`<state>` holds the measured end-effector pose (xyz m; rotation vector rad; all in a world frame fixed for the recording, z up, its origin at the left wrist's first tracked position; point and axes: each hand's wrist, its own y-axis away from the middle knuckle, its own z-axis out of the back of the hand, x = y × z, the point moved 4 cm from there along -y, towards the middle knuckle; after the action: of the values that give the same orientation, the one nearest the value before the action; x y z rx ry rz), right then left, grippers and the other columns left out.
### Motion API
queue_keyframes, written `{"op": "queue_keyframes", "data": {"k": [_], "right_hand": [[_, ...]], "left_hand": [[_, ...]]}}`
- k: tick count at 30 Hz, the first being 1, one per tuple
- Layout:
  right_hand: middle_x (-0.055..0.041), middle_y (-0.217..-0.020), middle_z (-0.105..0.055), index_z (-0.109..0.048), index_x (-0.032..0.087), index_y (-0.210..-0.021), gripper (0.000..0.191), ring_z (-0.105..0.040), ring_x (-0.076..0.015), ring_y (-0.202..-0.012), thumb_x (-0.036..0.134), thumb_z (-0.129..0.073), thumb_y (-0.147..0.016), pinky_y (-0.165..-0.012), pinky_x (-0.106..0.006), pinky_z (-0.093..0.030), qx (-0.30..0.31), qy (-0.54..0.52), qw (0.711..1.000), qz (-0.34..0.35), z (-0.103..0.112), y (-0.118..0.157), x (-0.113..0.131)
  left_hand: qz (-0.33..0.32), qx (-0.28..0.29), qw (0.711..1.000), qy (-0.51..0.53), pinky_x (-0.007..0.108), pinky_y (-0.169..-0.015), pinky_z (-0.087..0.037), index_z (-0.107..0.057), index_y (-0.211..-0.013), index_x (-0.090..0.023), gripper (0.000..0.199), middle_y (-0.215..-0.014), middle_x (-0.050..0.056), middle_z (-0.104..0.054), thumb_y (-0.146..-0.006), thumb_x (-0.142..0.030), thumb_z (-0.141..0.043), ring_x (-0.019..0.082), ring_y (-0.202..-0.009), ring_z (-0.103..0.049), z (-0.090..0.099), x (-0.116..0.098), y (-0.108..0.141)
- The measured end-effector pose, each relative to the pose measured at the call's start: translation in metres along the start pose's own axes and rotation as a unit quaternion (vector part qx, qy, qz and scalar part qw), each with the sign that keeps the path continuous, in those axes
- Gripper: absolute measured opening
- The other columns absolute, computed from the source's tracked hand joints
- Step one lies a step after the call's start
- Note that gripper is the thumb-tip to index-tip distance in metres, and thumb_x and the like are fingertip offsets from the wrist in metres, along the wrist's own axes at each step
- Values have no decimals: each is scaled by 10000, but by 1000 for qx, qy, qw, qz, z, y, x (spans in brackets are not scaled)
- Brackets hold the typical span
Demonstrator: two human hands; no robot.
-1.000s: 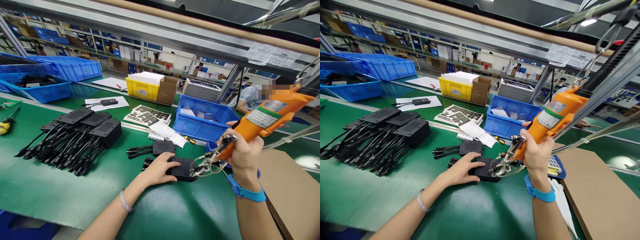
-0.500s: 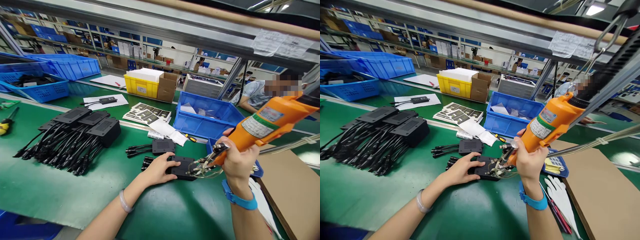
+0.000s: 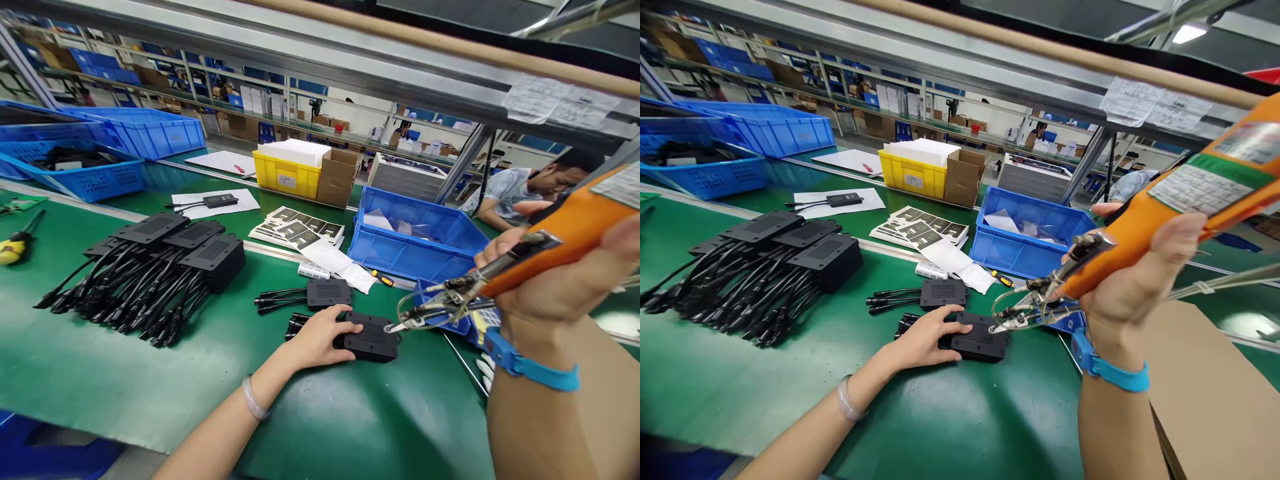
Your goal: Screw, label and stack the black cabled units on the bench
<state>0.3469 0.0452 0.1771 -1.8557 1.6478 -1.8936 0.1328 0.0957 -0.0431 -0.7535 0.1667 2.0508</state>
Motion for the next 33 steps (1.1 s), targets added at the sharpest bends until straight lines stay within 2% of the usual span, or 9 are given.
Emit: {"op": "queue_keyframes", "data": {"k": [3,9,13,20,25,28,33], "right_hand": [[-38,-701,-570,-666,164,-833,622,-506,-123,-428,754,-475,-789,-345,-273,-381,2,19,1000,15,-8,-6,-12],[9,-506,-504,-663,162,-782,613,-425,-128,-318,753,-502,-755,-264,-273,-304,23,7,999,-43,-9,9,-49],[15,-474,-509,-676,157,-805,602,-444,-141,-313,734,-511,-764,-269,-276,-326,29,11,998,-60,-6,17,-63],[12,-475,-523,-647,177,-764,564,-440,-135,-303,721,-502,-800,-264,-266,-325,30,17,998,-56,-9,24,-69],[8,-495,-533,-643,188,-750,549,-466,-134,-345,724,-535,-791,-305,-264,-363,50,4,997,-52,-9,28,-76],[33,-478,-504,-632,206,-786,557,-452,-139,-340,751,-520,-778,-313,-273,-368,62,-8,996,-64,-6,35,-78],[35,-496,-486,-638,223,-794,551,-458,-143,-380,756,-502,-761,-339,-276,-367,69,3,996,-64,-3,36,-59]], "left_hand": [[5,16,1000,-22,530,-1070,-431,-607,-1319,-267,738,-1501,187,-431,-651,-349,-908,402,-1376,-435,-3,2,-1],[9,23,999,-29,512,-1033,-464,-599,-1311,-303,674,-1468,163,-471,-698,-338,-878,383,-1338,-486,-5,3,-2],[13,23,999,-26,494,-1030,-468,-594,-1304,-315,684,-1462,148,-473,-686,-325,-888,373,-1323,-504,-4,3,-2],[14,64,998,-15,509,-1017,-458,-520,-1363,-312,809,-1446,170,-484,-654,-292,-909,394,-1330,-490,-4,5,-2],[10,67,997,-24,449,-925,-499,-500,-1352,-276,775,-1320,136,-564,-680,-213,-880,363,-1143,-619,-5,4,-4],[4,56,998,-35,414,-893,-502,-504,-1342,-280,743,-1258,111,-583,-695,-224,-864,342,-1087,-634,-4,3,-4],[5,48,998,-47,390,-856,-508,-522,-1331,-283,730,-1189,100,-601,-689,-265,-870,329,-1035,-649,-5,2,-3]]}}
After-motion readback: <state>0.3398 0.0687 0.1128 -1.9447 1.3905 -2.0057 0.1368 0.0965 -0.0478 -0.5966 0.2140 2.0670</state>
